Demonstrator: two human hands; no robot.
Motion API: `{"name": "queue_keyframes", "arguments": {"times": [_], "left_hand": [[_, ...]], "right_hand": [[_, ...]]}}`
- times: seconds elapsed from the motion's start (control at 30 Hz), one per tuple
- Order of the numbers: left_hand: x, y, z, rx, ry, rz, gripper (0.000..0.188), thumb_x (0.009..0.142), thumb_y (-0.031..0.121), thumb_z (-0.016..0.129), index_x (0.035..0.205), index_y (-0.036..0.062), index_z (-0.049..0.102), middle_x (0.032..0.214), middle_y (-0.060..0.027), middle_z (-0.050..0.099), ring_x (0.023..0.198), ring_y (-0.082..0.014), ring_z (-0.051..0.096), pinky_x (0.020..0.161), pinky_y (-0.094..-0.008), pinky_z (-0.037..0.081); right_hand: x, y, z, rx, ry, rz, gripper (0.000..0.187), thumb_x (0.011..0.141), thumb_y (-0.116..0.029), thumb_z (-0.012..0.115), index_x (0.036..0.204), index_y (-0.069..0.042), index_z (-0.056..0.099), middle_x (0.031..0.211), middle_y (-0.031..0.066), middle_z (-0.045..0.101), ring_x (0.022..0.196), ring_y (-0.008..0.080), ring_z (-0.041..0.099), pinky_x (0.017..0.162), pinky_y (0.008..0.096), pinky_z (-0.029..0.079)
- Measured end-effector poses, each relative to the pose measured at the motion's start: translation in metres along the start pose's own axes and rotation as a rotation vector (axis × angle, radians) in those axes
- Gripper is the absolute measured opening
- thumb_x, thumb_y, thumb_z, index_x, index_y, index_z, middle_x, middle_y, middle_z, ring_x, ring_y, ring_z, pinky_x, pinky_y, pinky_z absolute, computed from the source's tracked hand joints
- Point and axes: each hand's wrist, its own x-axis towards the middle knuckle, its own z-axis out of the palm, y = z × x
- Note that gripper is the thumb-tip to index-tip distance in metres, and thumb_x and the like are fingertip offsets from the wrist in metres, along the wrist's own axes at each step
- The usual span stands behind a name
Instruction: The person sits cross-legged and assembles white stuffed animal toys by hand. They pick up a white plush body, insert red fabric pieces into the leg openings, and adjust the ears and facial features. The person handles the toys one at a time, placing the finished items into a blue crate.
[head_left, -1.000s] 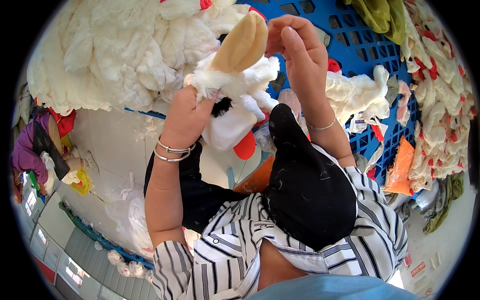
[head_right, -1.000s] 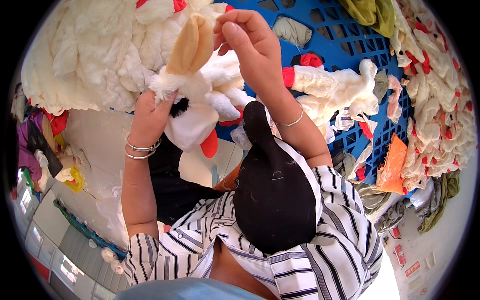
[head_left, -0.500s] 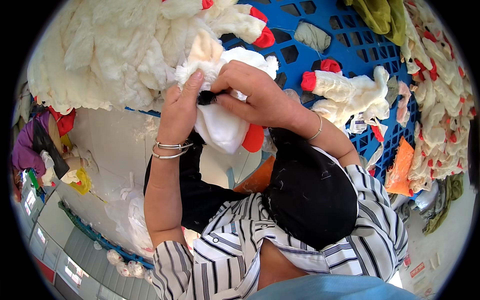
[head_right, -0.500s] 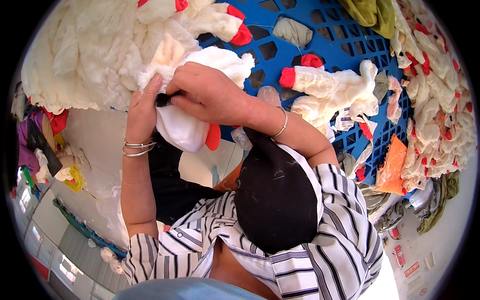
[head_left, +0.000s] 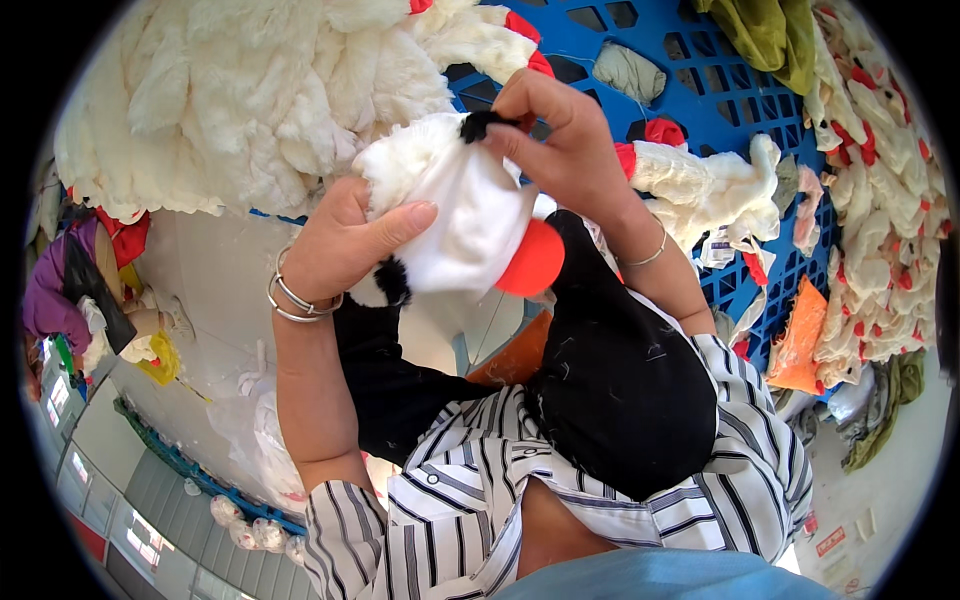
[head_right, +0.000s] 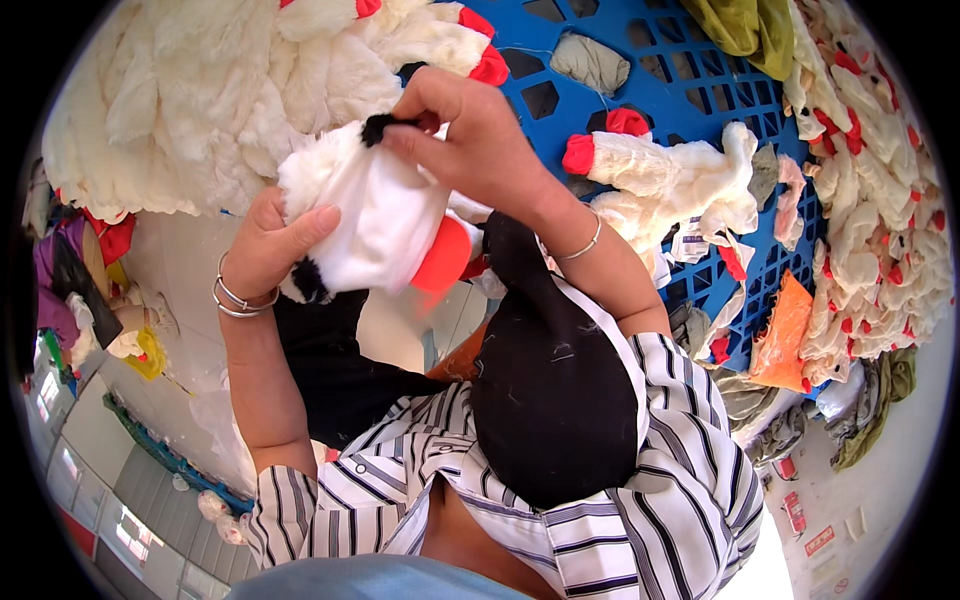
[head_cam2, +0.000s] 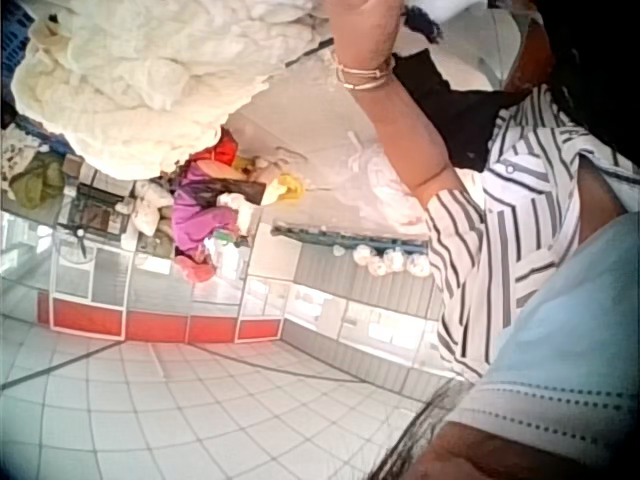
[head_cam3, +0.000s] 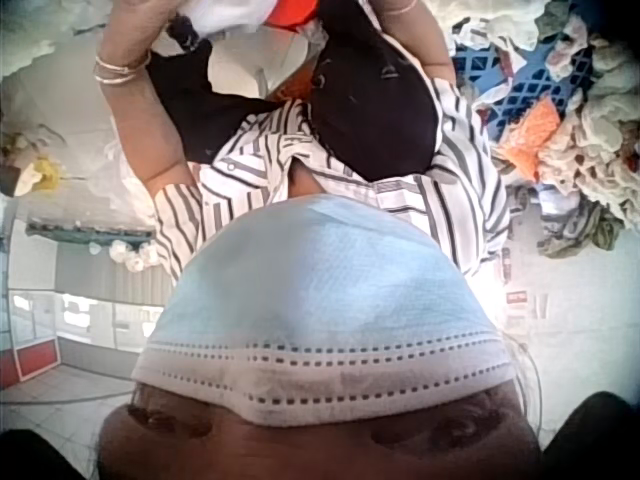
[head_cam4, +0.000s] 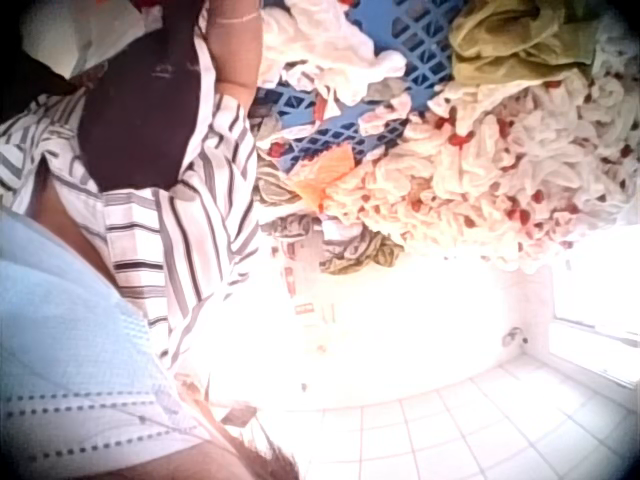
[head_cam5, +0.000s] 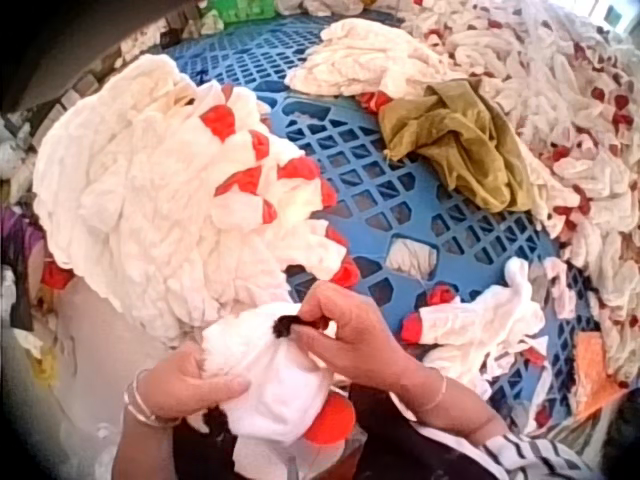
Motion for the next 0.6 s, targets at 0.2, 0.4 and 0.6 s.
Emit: {"name": "queue_keyframes", "arguments": {"times": [0.2, 0.4, 0.6], "left_hand": [[0.015, -0.023, -0.003, -0.078, 0.341, -0.058, 0.035, 0.093, 0.029, 0.061, 0.111, -0.0007, 0.063, 0.102, -0.0019, 0.066, 0.090, -0.0076, 0.059, 0.079, -0.0234, 0.047], [0.033, -0.023, 0.006, -0.387, 0.428, -0.017, 0.030, 0.097, 0.025, 0.054, 0.112, 0.0010, 0.062, 0.103, -0.0059, 0.066, 0.092, -0.0116, 0.063, 0.080, -0.0263, 0.050], [0.031, -0.018, 0.020, -0.515, 0.470, 0.031, 0.031, 0.097, 0.025, 0.053, 0.113, 0.0000, 0.061, 0.108, -0.0075, 0.065, 0.094, -0.0129, 0.062, 0.077, -0.0264, 0.051]], "right_hand": [[-0.001, -0.033, 0.006, 0.035, -0.147, -0.057, 0.019, 0.077, -0.006, 0.075, 0.082, -0.004, 0.057, 0.074, 0.0021, 0.055, 0.064, 0.0098, 0.052, 0.058, 0.0235, 0.044], [-0.006, -0.037, 0.035, -0.190, -0.426, 0.075, 0.033, 0.076, -0.026, 0.079, 0.079, -0.006, 0.053, 0.066, 0.0054, 0.054, 0.058, 0.0184, 0.054, 0.053, 0.0295, 0.044], [-0.004, -0.025, 0.044, -0.235, -0.240, 0.101, 0.032, 0.083, -0.029, 0.072, 0.079, -0.005, 0.051, 0.063, 0.0082, 0.052, 0.054, 0.0211, 0.054, 0.050, 0.0324, 0.042]]}}
